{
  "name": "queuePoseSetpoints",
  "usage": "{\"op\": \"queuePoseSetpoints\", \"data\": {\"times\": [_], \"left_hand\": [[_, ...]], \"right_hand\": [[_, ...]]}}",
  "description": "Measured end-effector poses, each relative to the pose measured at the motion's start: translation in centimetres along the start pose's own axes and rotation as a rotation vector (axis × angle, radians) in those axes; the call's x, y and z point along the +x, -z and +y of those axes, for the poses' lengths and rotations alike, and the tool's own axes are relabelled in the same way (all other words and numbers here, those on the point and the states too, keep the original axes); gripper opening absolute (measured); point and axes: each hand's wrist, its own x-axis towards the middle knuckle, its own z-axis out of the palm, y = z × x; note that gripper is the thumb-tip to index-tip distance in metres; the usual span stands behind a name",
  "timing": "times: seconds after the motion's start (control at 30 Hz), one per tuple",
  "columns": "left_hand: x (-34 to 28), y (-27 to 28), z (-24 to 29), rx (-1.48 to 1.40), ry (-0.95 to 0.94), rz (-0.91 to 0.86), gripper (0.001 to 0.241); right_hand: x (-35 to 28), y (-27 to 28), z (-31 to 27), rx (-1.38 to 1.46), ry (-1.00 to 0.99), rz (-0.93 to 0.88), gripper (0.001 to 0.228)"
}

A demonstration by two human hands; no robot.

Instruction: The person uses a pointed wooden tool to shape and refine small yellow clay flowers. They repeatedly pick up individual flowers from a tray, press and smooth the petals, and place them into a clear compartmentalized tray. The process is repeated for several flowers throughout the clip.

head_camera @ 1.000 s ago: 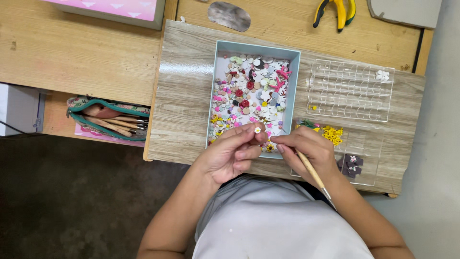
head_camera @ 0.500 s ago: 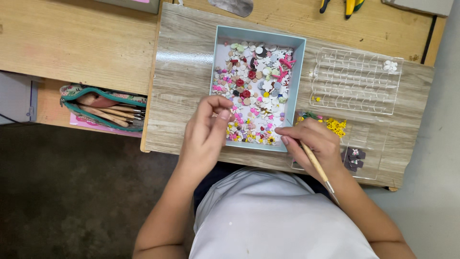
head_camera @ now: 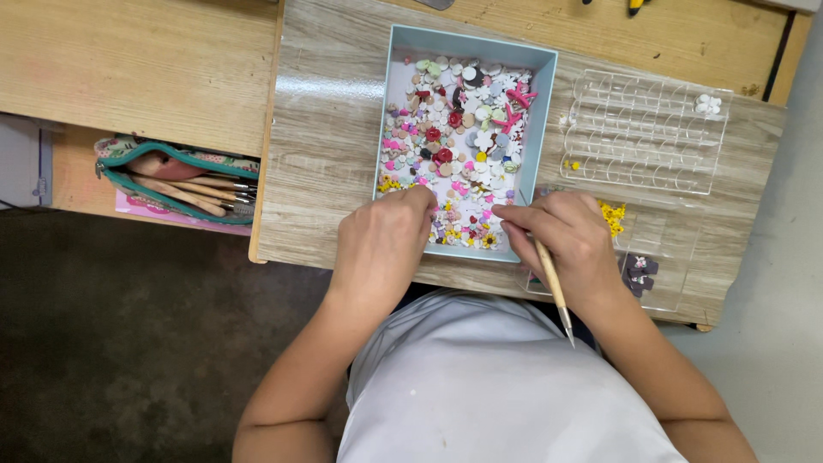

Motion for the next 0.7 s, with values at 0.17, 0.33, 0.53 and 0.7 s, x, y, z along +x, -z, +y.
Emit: {"op": "queuePoseSetpoints", "data": {"times": [0.17, 0.33, 0.53, 0.7], "left_hand": [[0.1, 0.9, 1.3, -0.015, -0.042, 0.036, 0.018], [0.9, -1.7, 1.7, -0.051, -0.207, 0.064, 0.017], [2.6, -3.8, 2.4, 0.02, -0.367, 0.048, 0.012], [3.5, -5.1, 2.7, 0.084, -0.417, 0.019, 0.014]], "right_hand": [[-0.4, 0.3, 0.0, -0.019, -0.056, 0.022, 0.008], [-1.2, 0.5, 0.9, -0.008, -0.138, 0.042, 0.012], [-1.9, 0.6, 1.6, -0.007, -0.177, 0.058, 0.014], [-2.0, 0.8, 1.0, 0.026, -0.169, 0.08, 0.013]]}}
